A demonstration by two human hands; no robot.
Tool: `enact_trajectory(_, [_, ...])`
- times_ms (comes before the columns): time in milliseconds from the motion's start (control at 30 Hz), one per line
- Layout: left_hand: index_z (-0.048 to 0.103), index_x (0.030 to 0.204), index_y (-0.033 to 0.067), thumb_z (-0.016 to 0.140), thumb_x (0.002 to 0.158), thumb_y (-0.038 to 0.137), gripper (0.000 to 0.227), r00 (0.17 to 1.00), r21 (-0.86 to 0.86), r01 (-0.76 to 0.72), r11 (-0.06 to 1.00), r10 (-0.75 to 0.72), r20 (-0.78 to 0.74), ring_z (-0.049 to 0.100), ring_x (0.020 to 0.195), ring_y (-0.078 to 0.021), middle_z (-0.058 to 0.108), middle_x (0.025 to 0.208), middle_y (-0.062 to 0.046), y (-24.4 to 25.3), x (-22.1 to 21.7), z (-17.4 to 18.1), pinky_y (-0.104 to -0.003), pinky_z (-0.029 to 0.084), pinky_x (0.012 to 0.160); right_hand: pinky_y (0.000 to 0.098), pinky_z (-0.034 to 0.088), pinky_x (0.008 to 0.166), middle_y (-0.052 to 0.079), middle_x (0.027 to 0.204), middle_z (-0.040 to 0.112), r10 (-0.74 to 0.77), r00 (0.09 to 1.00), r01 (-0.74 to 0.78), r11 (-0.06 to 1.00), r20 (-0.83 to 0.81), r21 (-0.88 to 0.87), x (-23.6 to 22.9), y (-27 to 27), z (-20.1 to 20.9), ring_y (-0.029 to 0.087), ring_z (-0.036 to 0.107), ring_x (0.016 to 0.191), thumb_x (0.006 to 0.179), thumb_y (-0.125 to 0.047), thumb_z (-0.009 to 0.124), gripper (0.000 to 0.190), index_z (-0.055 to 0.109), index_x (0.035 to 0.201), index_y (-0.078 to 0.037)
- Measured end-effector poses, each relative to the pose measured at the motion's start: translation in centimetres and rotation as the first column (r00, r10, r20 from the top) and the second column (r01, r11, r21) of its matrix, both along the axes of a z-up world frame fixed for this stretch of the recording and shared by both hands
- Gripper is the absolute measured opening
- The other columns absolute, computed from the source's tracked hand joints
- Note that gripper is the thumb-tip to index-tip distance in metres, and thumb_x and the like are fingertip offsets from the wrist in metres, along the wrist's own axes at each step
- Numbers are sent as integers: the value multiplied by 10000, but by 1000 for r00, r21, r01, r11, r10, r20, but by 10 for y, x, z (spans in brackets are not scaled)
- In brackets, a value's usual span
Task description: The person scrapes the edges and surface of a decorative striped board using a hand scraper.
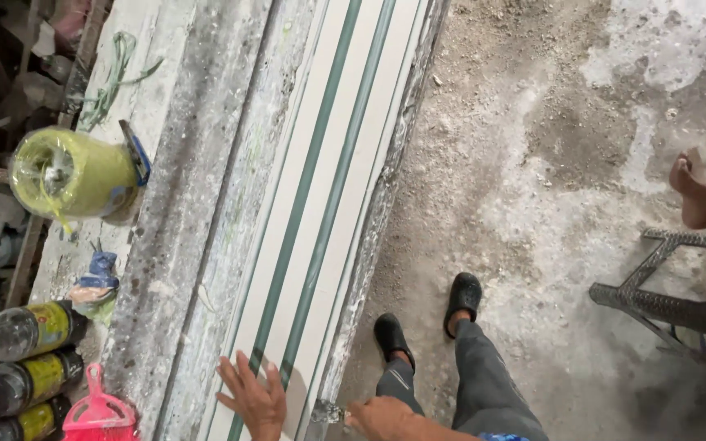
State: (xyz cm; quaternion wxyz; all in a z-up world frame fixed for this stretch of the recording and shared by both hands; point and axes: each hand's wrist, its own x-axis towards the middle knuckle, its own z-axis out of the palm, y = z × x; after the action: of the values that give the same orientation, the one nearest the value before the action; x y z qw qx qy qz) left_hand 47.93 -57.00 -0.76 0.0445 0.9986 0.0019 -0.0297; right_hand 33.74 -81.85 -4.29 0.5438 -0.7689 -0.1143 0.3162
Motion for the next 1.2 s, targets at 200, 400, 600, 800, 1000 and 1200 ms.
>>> enact_trajectory(200, [282, 1601, 42, 436, 1010, 573, 809, 995, -348, 98, 933, -87, 48, 80, 1581, -466, 133, 1689, -317, -170, 113, 19, -725, 29, 1180, 535, 550, 893, 261, 1061, 716, -75, 989, 51, 983, -126, -179, 147, -169, 23, 425, 699, 998, 1080, -420, 400, 464, 554, 1319, -53])
enact_trajectory(400, [228, 1639, 100, 354, 983, 650, 865, 991, -282, 100, 954, -120, -53, 12, 1585, -440, 75, 1711, -242, -259, 169, 9, -732, -55, 1171, 388, 466, 663, 84, 930, 613, -301, 941, 275, 946, -156, -172, 292, -370, 21, 184, 546, 752, 1076, -376, 390, 412, 624, 1176, -52])
enact_trajectory(600, [288, 1629, 119, 348, 982, 659, 844, 989, -130, 143, 981, -148, -24, 35, 1580, -439, 115, 1716, -219, -267, 174, -4, -735, -35, 1171, 304, 451, 397, 8, 642, 507, -756, 650, 715, 642, -77, -275, 322, -449, 66, 119, 487, 480, 1122, -406, 316, 434, 574, 1169, -60])
enact_trajectory(800, [352, 1610, 113, 366, 976, 663, 839, 992, -111, 129, 986, -126, 25, 77, 1580, -444, 155, 1714, -215, -266, 173, -6, -743, -16, 1169, 297, 511, 397, 17, 665, 549, -831, 555, 814, 551, -34, -182, 243, -350, 55, 124, 566, 502, 1072, -284, 397, 347, 438, 1347, -77])
enact_trajectory(1000, [361, 1612, 112, 401, 977, 638, 826, 989, -104, 144, 984, -141, 34, 97, 1578, -440, 168, 1712, -213, -267, 169, -5, -742, 2, 1178, 305, 481, 457, 30, 732, 523, -852, 465, 863, 496, -241, -90, 191, -188, 81, 150, 531, 576, 1061, -275, 444, 526, 372, 1573, -176])
enact_trajectory(1200, [382, 1602, 115, 419, 971, 630, 816, 987, -105, 159, 982, -154, 54, 104, 1584, -429, 189, 1712, -210, -267, 172, -6, -739, 17, 1179, 315, 495, 629, 39, 890, 580, -912, 325, 937, 347, 250, 46, 191, -135, 33, 130, 569, 734, 1135, -295, 516, 429, 483, 1511, -93])
